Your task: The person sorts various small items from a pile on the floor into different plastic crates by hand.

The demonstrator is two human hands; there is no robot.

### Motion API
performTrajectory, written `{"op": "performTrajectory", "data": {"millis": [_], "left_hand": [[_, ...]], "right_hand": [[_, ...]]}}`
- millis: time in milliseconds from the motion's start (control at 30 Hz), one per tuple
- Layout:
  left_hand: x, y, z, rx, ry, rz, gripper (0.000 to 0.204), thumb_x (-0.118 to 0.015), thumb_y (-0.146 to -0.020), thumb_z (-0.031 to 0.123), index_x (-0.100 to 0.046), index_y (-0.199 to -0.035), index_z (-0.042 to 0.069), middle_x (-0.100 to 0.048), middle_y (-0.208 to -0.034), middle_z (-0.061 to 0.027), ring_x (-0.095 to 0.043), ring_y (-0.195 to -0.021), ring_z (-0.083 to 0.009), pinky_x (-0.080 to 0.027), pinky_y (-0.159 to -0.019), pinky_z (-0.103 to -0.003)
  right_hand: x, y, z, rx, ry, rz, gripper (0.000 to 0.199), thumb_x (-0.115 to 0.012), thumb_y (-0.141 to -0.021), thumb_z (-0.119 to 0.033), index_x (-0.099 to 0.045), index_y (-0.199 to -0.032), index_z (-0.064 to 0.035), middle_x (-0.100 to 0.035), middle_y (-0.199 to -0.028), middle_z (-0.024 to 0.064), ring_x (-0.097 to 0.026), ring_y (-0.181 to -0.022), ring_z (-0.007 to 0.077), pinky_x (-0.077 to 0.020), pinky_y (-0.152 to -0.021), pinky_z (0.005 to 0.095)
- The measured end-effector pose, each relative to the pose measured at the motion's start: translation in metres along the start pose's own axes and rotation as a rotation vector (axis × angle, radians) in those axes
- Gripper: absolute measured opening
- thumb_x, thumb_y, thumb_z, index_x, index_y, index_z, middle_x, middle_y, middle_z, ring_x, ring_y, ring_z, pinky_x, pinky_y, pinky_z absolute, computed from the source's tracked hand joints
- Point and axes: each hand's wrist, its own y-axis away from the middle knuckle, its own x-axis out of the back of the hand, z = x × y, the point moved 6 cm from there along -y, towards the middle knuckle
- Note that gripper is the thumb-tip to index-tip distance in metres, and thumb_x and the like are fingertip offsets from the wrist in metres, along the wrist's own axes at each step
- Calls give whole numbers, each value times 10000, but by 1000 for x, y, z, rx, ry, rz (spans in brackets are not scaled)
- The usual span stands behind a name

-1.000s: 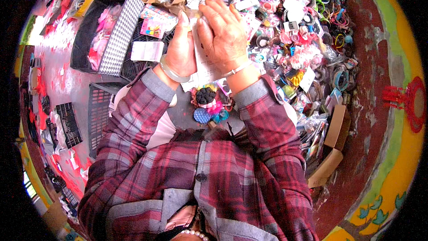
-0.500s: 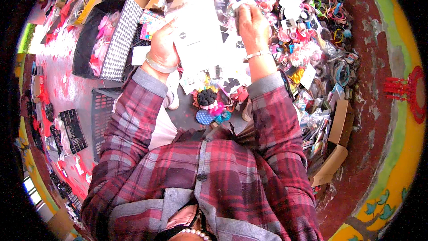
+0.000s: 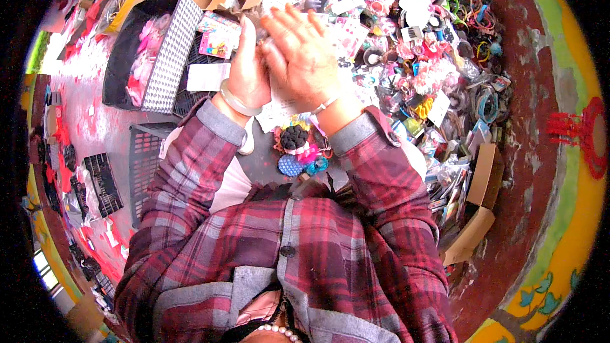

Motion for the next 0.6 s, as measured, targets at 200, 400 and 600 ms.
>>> {"op": "performTrajectory", "data": {"millis": [200,400,600], "left_hand": [[0,1,-10,51,-140,-145,361,-408,-933,298,-468,-1183,45,-556,-1089,-73,-547,-996,-196,-432,-880,-342],[25,-9,15,22,62,-54,340,-391,-912,187,-472,-1172,-16,-566,-1086,-115,-557,-994,-230,-436,-889,-344],[35,-21,55,-301,2,-38,368,-416,-897,247,-485,-1171,10,-562,-1109,-105,-539,-1028,-238,-413,-913,-364]], "right_hand": [[3,0,49,-352,-93,59,252,-527,-820,-218,-591,-996,-48,-612,-939,164,-579,-889,332,-457,-773,385],[1,26,132,-852,-344,214,296,-535,-852,-301,-638,-881,-25,-640,-734,137,-618,-672,227,-469,-626,304],[29,7,73,-601,-733,396,232,-514,-901,-201,-567,-1040,-24,-567,-645,-18,-482,-492,30,-385,-444,175]]}}
